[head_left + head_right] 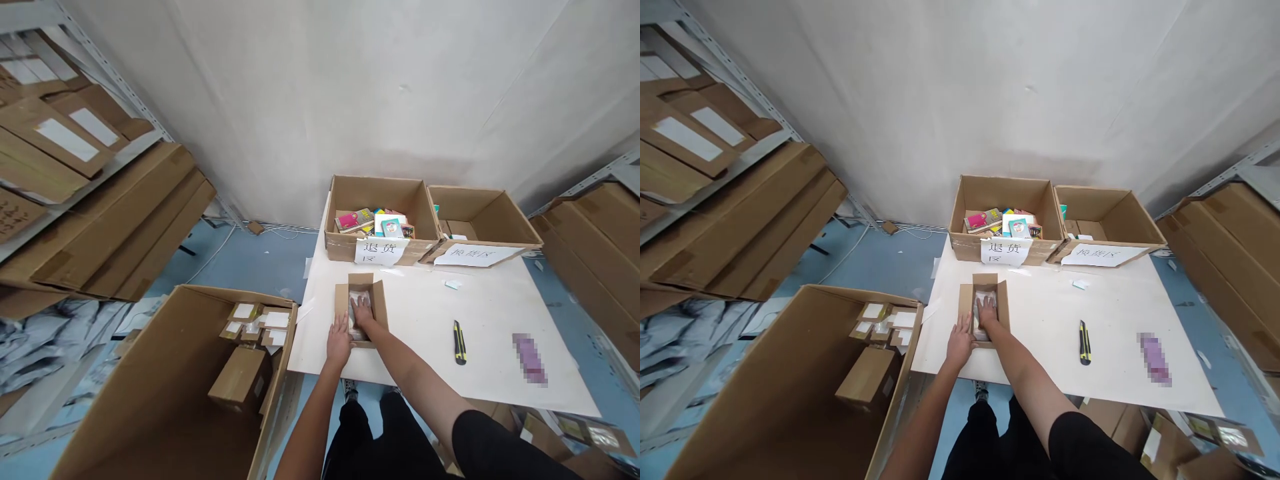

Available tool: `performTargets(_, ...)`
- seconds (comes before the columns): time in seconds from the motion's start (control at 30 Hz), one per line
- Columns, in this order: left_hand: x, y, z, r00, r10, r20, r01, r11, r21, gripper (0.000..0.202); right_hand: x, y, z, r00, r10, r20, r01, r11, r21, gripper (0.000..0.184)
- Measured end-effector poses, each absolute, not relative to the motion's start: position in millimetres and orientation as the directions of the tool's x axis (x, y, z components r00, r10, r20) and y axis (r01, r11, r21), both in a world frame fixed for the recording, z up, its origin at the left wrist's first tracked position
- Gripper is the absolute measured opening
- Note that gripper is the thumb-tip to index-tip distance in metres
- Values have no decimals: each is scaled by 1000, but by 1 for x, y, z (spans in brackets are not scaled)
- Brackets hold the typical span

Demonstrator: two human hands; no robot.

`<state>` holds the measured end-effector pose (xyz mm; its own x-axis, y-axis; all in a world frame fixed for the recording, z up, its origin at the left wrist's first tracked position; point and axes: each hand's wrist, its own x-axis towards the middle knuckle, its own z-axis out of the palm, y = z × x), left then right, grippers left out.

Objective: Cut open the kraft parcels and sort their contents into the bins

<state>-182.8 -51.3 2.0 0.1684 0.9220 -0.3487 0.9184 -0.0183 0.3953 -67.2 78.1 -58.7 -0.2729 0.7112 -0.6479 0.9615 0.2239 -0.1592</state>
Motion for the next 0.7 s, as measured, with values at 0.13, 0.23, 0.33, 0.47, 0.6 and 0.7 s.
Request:
performTargets(0.13, -179, -52, 1, 141, 921, -364, 921, 12, 388, 16, -67, 71, -50, -323, 736, -595, 944, 299, -141, 121)
performTargets(0.23, -177, -50, 1, 132, 920, -368, 932, 11, 362, 15, -65, 68, -28, -331, 741, -585, 942, 296, -158, 95)
performTargets(0.33, -176, -48, 5, 126, 916, -381, 943, 8, 331, 15, -63, 65, -1, -403, 758, -513, 915, 321, -244, 58)
performTargets(0.47, -178, -47, 14, 115, 923, -368, 965, -16, 261, 22, -46, 76, 43, -435, 792, -428, 897, 338, -285, 33)
performTargets(0.6, -197, -43, 19, 98, 925, -367, 980, -24, 199, 24, 1, 106, 98, -483, 834, -269, 808, 305, -504, 22)
performTargets(0.7, -225, -39, 20, 123, 930, -346, 979, -57, 195, 20, 48, 128, 132, -521, 817, -249, 681, 222, -698, 19)
